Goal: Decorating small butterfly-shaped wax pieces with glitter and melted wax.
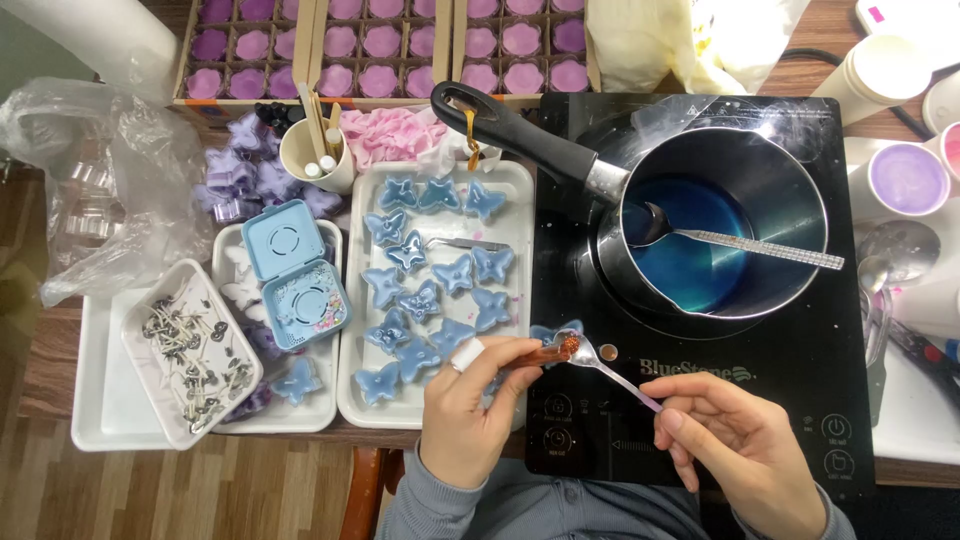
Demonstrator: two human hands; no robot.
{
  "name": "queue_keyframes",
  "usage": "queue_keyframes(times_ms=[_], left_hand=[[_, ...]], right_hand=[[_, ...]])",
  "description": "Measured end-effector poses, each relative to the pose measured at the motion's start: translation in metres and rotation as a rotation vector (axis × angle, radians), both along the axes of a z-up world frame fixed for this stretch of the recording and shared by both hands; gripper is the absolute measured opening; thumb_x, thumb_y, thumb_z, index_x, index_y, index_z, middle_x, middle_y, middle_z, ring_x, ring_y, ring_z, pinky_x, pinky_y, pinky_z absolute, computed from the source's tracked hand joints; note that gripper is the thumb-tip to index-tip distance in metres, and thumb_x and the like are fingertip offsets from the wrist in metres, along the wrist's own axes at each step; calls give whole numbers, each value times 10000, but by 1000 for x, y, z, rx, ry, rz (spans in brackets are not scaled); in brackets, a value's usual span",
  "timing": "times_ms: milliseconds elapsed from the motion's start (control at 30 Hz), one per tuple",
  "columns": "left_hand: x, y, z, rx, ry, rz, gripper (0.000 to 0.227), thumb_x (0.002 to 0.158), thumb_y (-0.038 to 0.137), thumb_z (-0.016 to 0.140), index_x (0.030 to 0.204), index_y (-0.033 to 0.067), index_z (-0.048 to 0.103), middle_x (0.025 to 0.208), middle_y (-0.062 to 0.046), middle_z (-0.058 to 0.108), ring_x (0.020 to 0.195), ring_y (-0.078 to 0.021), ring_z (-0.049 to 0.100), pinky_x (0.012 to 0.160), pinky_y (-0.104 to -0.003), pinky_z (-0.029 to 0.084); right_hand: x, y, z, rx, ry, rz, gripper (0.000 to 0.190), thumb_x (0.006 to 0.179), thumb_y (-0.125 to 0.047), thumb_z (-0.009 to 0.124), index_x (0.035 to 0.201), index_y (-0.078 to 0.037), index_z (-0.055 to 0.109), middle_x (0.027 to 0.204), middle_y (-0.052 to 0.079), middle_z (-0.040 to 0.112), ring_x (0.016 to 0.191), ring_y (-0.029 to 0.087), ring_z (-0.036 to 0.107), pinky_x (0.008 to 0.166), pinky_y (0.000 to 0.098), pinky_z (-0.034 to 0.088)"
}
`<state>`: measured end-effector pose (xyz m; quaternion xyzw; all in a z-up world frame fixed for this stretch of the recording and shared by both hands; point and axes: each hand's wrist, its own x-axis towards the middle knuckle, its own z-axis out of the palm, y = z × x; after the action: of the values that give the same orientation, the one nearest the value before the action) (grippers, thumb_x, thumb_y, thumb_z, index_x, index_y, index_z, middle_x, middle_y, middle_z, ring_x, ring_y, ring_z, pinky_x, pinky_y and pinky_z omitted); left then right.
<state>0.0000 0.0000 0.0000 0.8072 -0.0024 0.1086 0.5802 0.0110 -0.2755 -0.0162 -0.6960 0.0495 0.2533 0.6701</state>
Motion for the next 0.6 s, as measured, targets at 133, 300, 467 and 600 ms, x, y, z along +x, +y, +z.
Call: queue_keyframes(times_ms=[133,300,467,600], left_hand=[[-2,0,-1,-60,62,-15,217,912,68,736,1125,38,711,1006,-75,790,901,-185,792,791,-283,603],[-4,1,-6,-146,72,-8,197,974,110,683,1148,19,683,1049,-94,798,957,-183,790,844,-295,607],[-2,6,-2,-167,69,18,204,1003,145,648,1159,22,597,1165,-103,799,1028,-193,785,871,-296,592],[0,20,5,-121,-35,30,205,1031,141,647,1163,18,549,1219,-125,781,1163,-241,759,981,-325,566]], right_hand=[[0,0,-2,-19,23,-4,358,889,-39,621,1211,107,676,723,154,699,527,136,635,384,258,525],[1,0,-1,-15,13,-5,354,893,-39,627,1206,115,683,722,153,694,531,133,622,396,260,516],[-1,5,2,-19,56,-47,316,893,-34,623,1180,96,649,726,154,683,541,134,613,403,268,490],[0,7,-1,-80,89,-60,297,880,-21,620,1151,94,662,679,177,689,504,166,621,389,293,481]])
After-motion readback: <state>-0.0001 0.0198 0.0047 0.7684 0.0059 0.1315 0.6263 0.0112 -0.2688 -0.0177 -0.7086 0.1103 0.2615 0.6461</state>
